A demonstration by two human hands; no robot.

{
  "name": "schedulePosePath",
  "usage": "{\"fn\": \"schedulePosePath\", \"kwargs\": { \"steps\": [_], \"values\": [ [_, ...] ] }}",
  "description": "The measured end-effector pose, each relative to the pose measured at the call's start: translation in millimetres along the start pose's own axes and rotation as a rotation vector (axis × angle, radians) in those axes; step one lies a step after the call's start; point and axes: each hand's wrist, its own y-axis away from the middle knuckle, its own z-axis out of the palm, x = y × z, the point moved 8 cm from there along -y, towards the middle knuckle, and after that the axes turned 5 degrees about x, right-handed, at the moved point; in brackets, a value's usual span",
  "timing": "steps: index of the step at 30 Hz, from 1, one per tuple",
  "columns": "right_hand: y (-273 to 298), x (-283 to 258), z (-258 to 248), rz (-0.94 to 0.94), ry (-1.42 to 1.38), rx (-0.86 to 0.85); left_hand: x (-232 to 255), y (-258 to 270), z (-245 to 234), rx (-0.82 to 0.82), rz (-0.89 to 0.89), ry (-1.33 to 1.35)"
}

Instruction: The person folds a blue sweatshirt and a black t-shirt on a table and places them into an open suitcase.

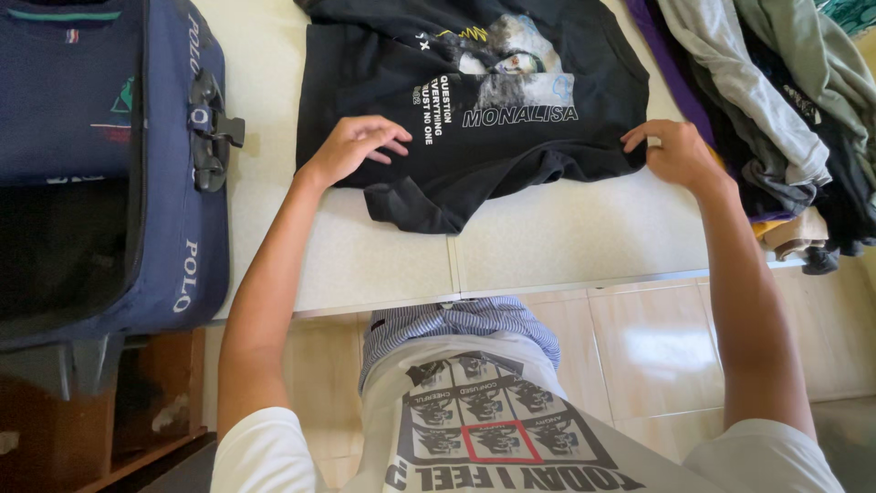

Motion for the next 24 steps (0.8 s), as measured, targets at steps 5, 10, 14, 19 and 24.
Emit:
{"fn": "schedulePosePath", "kwargs": {
  "steps": [5, 10, 14, 19, 24],
  "values": [
    [-21.5, -8.6, 17.3, 0.024, 0.097, 0.148, -0.4, 18.5, -49.4, 0.438, 0.261, -0.723],
    [-45.5, -14.8, 61.4, -0.196, 0.118, 0.205, -37.0, 34.5, -57.3, 0.388, 0.051, -1.083],
    [-41.0, -6.7, 77.3, -0.193, 0.155, 0.171, -45.0, 51.8, -54.0, 0.353, -0.076, -1.136],
    [-15.9, -10.0, 70.2, -0.226, 0.13, 0.142, -35.3, 73.6, -43.4, 0.372, -0.082, -1.159],
    [10.7, -24.4, 48.4, -0.249, 0.098, 0.173, -9.0, 86.1, -28.3, 0.453, 0.031, -1.224]
  ]
}}
